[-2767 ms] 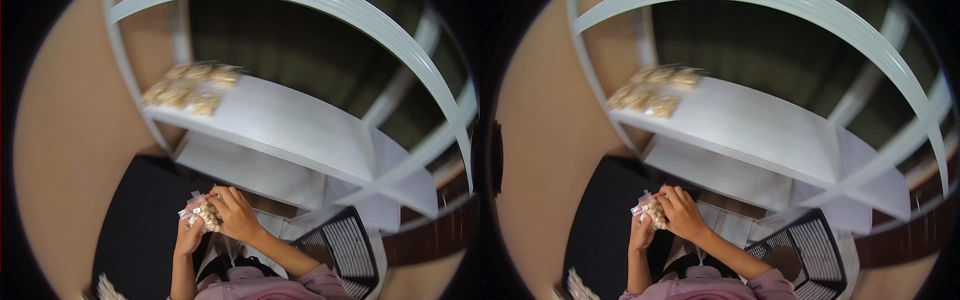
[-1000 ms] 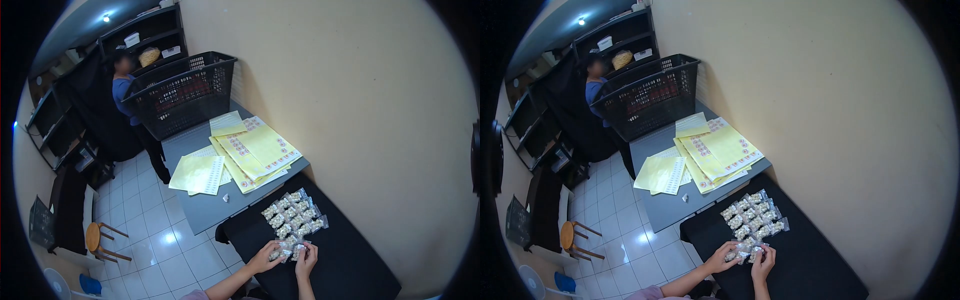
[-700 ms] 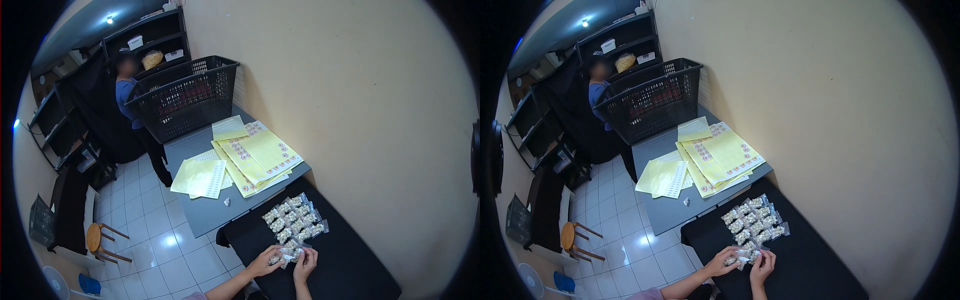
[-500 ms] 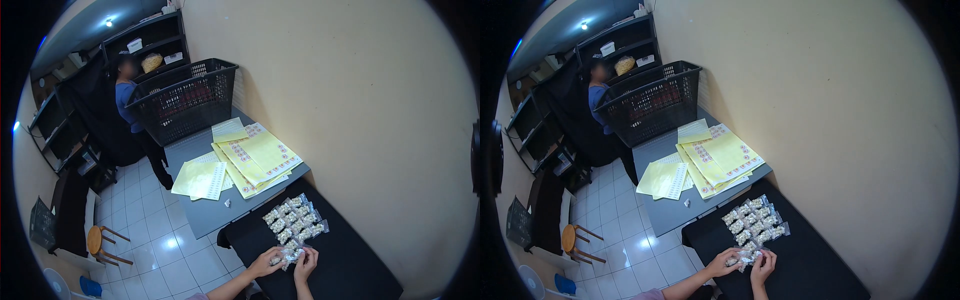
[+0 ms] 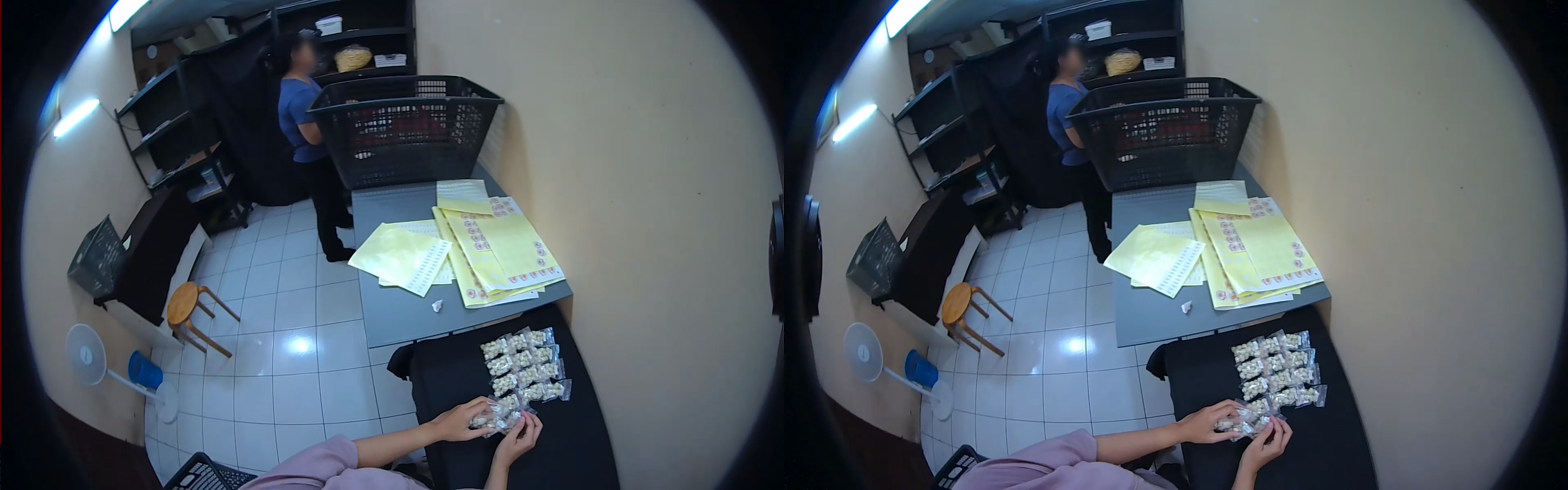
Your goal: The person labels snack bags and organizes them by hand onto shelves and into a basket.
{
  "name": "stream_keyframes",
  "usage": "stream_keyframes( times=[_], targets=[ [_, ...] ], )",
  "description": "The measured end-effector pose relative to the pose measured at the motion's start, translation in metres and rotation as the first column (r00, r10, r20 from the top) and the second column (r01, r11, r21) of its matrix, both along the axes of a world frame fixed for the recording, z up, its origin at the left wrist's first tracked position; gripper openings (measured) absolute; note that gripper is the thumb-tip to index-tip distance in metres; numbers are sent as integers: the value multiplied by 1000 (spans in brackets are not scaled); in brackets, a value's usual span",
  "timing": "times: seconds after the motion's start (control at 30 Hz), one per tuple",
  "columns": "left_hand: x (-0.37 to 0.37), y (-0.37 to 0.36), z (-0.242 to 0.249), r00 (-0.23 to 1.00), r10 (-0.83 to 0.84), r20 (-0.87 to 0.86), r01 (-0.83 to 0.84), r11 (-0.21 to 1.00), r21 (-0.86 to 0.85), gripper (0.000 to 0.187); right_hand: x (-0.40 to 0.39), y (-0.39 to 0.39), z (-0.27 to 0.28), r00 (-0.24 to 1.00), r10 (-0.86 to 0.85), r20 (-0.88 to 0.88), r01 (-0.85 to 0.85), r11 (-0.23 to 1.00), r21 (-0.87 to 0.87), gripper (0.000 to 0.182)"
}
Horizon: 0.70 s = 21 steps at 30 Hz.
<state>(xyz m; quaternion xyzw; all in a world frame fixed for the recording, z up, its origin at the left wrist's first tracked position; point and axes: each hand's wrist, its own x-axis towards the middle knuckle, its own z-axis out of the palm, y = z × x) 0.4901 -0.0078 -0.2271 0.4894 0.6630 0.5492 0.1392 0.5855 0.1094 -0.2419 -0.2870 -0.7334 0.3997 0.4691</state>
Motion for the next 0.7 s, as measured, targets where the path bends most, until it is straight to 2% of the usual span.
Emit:
stream_keyframes(
  times=[0.13,0.23,0.4,0.5,0.57,0.7],
  targets=[
    [0,-1,-1,1000,-13,-18,13,1000,4,37,1,-3,5,1000,21,7,-20,990,-140,12],
    [-1,-1,-2,1000,-17,-7,17,1000,-18,36,1,0,-2,1000,14,-7,-15,995,-99,12],
    [-3,0,-4,999,-44,-16,45,997,55,33,2,1,-6,1000,-22,-17,21,998,-66,14],
    [-4,-2,-2,999,-50,-21,51,996,78,31,2,1,-8,996,-45,-71,37,993,-115,15],
    [-4,-2,0,998,-16,63,11,998,69,28,1,0,-5,996,-50,-78,39,989,-144,15],
    [-5,0,-6,999,20,28,-23,991,131,30,2,-1,-4,998,-28,-61,18,986,-167,14]
  ],
)
